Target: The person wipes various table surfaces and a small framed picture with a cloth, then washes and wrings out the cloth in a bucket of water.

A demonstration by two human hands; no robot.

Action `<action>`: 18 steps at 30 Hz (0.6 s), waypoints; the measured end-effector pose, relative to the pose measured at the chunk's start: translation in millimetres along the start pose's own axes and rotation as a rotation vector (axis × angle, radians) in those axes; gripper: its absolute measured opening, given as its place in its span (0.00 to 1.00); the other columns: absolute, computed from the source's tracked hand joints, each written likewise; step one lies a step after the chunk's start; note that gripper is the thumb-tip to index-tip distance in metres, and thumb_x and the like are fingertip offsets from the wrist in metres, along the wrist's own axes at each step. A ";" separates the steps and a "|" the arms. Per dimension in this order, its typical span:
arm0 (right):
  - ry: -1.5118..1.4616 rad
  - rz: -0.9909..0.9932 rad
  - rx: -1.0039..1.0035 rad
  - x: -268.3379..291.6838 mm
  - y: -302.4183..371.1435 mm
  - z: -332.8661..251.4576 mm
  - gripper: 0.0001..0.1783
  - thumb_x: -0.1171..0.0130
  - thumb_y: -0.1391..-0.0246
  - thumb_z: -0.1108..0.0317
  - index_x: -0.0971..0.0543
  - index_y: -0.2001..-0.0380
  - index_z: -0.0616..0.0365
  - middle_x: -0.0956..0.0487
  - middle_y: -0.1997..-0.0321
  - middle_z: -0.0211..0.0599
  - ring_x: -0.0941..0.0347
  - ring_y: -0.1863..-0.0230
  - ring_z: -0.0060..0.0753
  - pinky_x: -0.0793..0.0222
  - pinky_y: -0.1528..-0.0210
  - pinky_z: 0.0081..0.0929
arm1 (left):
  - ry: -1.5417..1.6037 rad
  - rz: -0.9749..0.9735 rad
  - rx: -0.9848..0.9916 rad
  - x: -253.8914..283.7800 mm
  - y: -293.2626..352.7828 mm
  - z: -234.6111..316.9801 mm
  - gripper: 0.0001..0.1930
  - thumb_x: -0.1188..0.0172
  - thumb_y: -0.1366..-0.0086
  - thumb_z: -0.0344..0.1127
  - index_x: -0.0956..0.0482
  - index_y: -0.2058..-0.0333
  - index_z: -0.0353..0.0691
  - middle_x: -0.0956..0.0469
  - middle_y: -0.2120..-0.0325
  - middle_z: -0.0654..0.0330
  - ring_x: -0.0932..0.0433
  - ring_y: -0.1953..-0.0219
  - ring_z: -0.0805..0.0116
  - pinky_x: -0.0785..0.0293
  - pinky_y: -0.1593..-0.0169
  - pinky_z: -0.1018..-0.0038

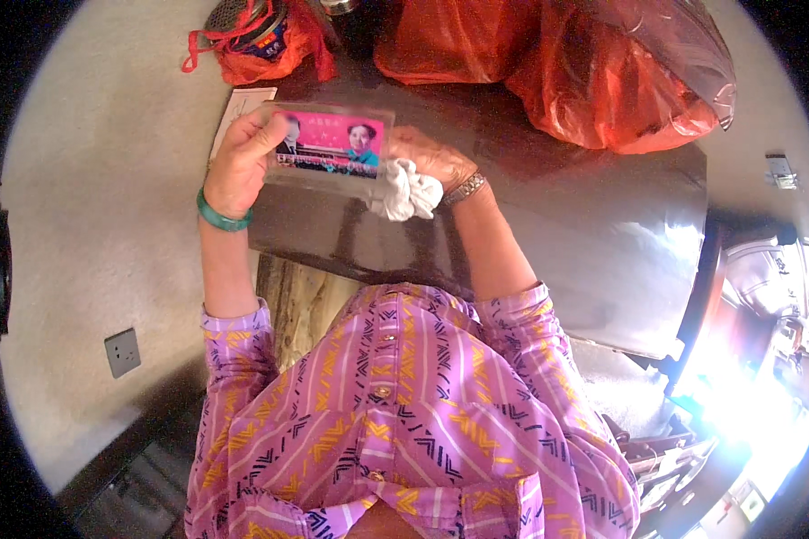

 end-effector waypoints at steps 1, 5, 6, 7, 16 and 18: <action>0.003 0.003 0.001 7.3 4.8 11.7 0.21 0.48 0.47 0.52 0.24 0.59 0.59 0.22 0.62 0.32 0.29 0.65 0.24 0.30 0.61 0.22 | -0.053 -0.054 0.032 -0.9 -3.4 -4.6 0.10 0.47 0.36 0.39 0.25 0.67 0.38 0.25 0.71 0.70 0.31 0.69 0.83 0.35 0.63 0.83; -0.285 -0.103 -0.085 -31.4 7.3 -13.1 0.23 0.41 0.51 0.58 0.27 0.55 0.61 0.22 0.59 0.35 0.27 0.64 0.24 0.28 0.59 0.24 | -0.051 -0.161 0.078 -4.8 -7.6 -12.1 0.10 0.46 0.37 0.40 0.25 0.69 0.40 0.28 0.73 0.73 0.35 0.69 0.84 0.39 0.63 0.83; -0.519 -0.106 -0.144 -37.4 8.3 -2.3 0.23 0.40 0.52 0.60 0.27 0.54 0.62 0.22 0.58 0.35 0.27 0.63 0.24 0.28 0.58 0.25 | -0.050 -0.160 0.076 -4.6 -9.3 -12.6 0.10 0.46 0.37 0.40 0.25 0.69 0.40 0.28 0.73 0.73 0.35 0.69 0.84 0.39 0.63 0.83; -0.595 -0.110 -0.145 -38.8 9.1 0.1 0.23 0.40 0.53 0.61 0.27 0.54 0.62 0.22 0.58 0.36 0.27 0.61 0.24 0.29 0.56 0.26 | -0.059 -0.141 0.096 -3.0 -11.1 -14.5 0.10 0.45 0.37 0.41 0.25 0.69 0.40 0.28 0.73 0.73 0.35 0.69 0.84 0.39 0.63 0.82; -0.722 -0.063 -0.346 -51.3 22.7 42.4 0.26 0.38 0.54 0.57 0.27 0.54 0.62 0.23 0.57 0.38 0.27 0.58 0.29 0.30 0.54 0.27 | -0.075 -0.351 -0.029 -20.4 -15.6 -2.5 0.12 0.44 0.38 0.43 0.25 0.69 0.40 0.28 0.72 0.72 0.34 0.68 0.83 0.38 0.61 0.82; -0.657 -0.015 -0.259 -60.5 19.6 30.1 0.27 0.38 0.55 0.55 0.27 0.56 0.64 0.22 0.59 0.38 0.26 0.60 0.29 0.29 0.57 0.25 | -0.068 -0.464 -0.057 -27.1 -15.3 -1.2 0.13 0.43 0.39 0.43 0.26 0.69 0.39 0.28 0.70 0.69 0.32 0.66 0.80 0.37 0.59 0.81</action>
Point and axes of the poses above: each hand's wrist, its own y-axis away from the middle knuckle, its own x-axis out of the back of the hand, z = x × y, the point moved 7 cm from there along -y, towards the middle knuckle
